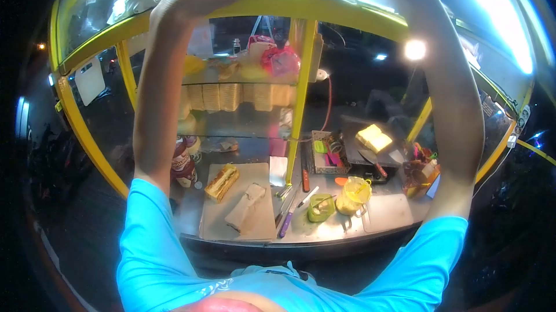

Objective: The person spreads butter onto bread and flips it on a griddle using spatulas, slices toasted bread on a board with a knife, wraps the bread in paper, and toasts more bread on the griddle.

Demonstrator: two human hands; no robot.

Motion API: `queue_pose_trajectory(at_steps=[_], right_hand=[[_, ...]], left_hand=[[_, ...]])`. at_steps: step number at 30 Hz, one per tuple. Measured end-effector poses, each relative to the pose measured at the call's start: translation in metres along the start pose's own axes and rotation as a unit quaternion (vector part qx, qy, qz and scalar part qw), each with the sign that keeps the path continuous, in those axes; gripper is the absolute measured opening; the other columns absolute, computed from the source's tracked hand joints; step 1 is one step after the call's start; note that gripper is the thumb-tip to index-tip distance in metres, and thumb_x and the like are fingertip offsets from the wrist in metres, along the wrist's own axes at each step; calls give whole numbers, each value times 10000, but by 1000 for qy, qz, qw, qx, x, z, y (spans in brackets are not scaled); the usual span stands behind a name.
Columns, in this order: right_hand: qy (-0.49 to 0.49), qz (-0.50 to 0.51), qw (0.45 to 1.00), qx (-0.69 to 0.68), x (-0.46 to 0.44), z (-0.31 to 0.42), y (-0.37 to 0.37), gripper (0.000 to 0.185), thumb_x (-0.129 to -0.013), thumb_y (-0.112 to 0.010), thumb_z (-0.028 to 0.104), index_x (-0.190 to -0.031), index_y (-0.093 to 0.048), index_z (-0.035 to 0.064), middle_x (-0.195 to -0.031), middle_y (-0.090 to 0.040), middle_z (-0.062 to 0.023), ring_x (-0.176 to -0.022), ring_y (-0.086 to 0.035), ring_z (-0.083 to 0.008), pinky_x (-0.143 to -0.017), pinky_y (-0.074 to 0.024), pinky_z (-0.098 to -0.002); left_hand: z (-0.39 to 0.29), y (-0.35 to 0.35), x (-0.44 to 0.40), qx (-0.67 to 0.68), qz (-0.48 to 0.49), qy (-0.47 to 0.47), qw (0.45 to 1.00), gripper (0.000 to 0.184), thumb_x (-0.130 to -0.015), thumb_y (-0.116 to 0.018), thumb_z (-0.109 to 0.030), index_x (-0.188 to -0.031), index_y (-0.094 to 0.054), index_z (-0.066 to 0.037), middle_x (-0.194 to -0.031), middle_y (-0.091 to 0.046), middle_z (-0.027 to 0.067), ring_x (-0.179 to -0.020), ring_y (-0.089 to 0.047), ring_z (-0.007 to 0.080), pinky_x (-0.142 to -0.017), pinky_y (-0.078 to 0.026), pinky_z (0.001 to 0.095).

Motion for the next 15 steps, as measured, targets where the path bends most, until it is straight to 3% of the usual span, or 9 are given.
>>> queue_pose_trajectory(at_steps=[1,3,9,11,13,14,15], right_hand=[[-2,0,1000,2,-3,-6,1,198,-831,-677,210,-903,-739,36,-706,-670,-57,-607,-585,-128,-566,-471,-290],[35,-19,999,-37,-4,-16,4,155,-845,-662,176,-832,-721,33,-656,-637,-50,-575,-566,-114,-526,-461,-275],[55,-27,987,-147,-23,-50,4,171,-867,-631,129,-721,-647,42,-610,-592,-40,-517,-542,-102,-463,-446,-263],[33,-38,983,-175,-19,-59,7,138,-883,-616,118,-772,-646,42,-655,-609,-41,-545,-567,-108,-495,-476,-258],[80,-18,947,-311,-12,-61,6,112,-892,-608,122,-852,-660,31,-740,-644,-52,-592,-591,-116,-537,-500,-257],[79,-18,947,-311,-8,-62,6,112,-892,-608,122,-852,-660,31,-740,-644,-52,-592,-591,-116,-537,-500,-257],[93,4,944,-317,-3,-60,5,118,-893,-610,130,-886,-665,25,-774,-654,-58,-613,-598,-116,-559,-504,-248]], left_hand=[[-6,5,0,3,-1,0,1000,357,-912,-596,-318,-1092,-614,-10,-1036,-637,240,-1018,-606,363,-897,-460,406],[-13,14,1,13,55,118,991,383,-911,-589,-360,-1056,-640,-10,-1001,-657,238,-990,-629,356,-884,-476,415],[-15,2,-7,2,176,179,968,420,-913,-568,-406,-949,-698,-8,-923,-692,223,-900,-673,350,-801,-517,426],[-16,-2,-13,-4,180,154,971,407,-920,-553,-410,-965,-705,-34,-944,-694,212,-920,-668,354,-815,-515,424],[-22,-7,-21,39,185,137,972,404,-930,-516,-421,-1042,-687,-72,-994,-687,206,-947,-659,355,-840,-509,426],[-9,-28,-33,72,158,61,983,417,-937,-482,-441,-1136,-652,-116,-1057,-676,199,-986,-644,356,-864,-502,433],[-12,-27,-33,73,157,60,983,417,-937,-482,-441,-1136,-652,-116,-1057,-676,199,-986,-644,356,-864,-502,433]])
Point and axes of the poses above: each hand's wrist, its own x-axis away from the middle knuckle, its own y-axis out of the back of the hand, z = x × y, the point moved 4 cm from there along -x, towards the middle knuckle
